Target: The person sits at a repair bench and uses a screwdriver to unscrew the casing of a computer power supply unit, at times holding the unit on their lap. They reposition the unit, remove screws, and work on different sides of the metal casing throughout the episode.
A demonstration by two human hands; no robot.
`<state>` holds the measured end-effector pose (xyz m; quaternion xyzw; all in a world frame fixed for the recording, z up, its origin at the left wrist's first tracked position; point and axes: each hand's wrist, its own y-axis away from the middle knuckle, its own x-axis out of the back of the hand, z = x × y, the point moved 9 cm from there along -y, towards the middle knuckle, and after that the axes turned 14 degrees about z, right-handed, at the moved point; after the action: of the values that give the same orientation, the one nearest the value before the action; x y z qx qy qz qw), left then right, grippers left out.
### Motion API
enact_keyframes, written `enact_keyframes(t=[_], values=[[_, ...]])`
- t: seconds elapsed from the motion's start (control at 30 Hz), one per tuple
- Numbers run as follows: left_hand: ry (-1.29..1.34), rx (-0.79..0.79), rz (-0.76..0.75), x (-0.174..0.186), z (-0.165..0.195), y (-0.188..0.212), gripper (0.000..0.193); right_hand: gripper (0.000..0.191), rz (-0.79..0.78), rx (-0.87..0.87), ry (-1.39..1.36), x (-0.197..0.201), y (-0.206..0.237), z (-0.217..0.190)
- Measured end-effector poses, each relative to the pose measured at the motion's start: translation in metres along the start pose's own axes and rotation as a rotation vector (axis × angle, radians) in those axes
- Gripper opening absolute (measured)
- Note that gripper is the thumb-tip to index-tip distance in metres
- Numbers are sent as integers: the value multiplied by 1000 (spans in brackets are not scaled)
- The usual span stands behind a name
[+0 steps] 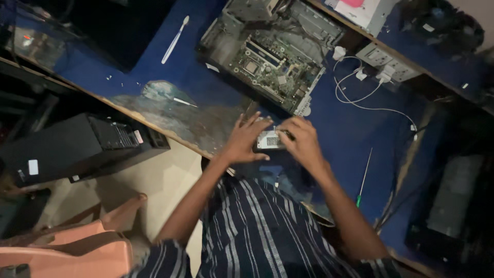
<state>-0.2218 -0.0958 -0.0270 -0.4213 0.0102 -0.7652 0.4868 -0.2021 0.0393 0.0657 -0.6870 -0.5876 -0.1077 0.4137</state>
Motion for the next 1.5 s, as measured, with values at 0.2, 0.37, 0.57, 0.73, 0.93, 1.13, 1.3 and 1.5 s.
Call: enact_keyframes(t=[0.2, 0.37, 0.57, 0.73, 0.93, 1.13, 1.3, 1.5], values=[[104, -131, -275, -10, -38, -21, 90, 16, -271, 33, 132, -51, -24, 10], [116, -300, -363, -8, -50, -41, 73, 17, -300, 34, 157, -64, -34, 10], [143, -352, -359, -15, -57, -47, 71, 14, -323, 2, 208, -76, -42, 16], [149, -283, -420, -26, -73, -45, 70, 16, -342, 51, 238, -85, -46, 13], [149, -361, -354, -22, -71, -44, 72, 13, -375, 175, 383, -97, -47, 2], [243, -220, -366, -14, -76, -43, 66, 12, -389, 300, 483, -104, -40, -12], [259, -243, -299, -4, -71, -42, 68, 14, -316, 306, 435, -102, -34, -21], [258, -266, -294, -5, -69, -39, 67, 17, -345, 318, 529, -106, -29, -17]])
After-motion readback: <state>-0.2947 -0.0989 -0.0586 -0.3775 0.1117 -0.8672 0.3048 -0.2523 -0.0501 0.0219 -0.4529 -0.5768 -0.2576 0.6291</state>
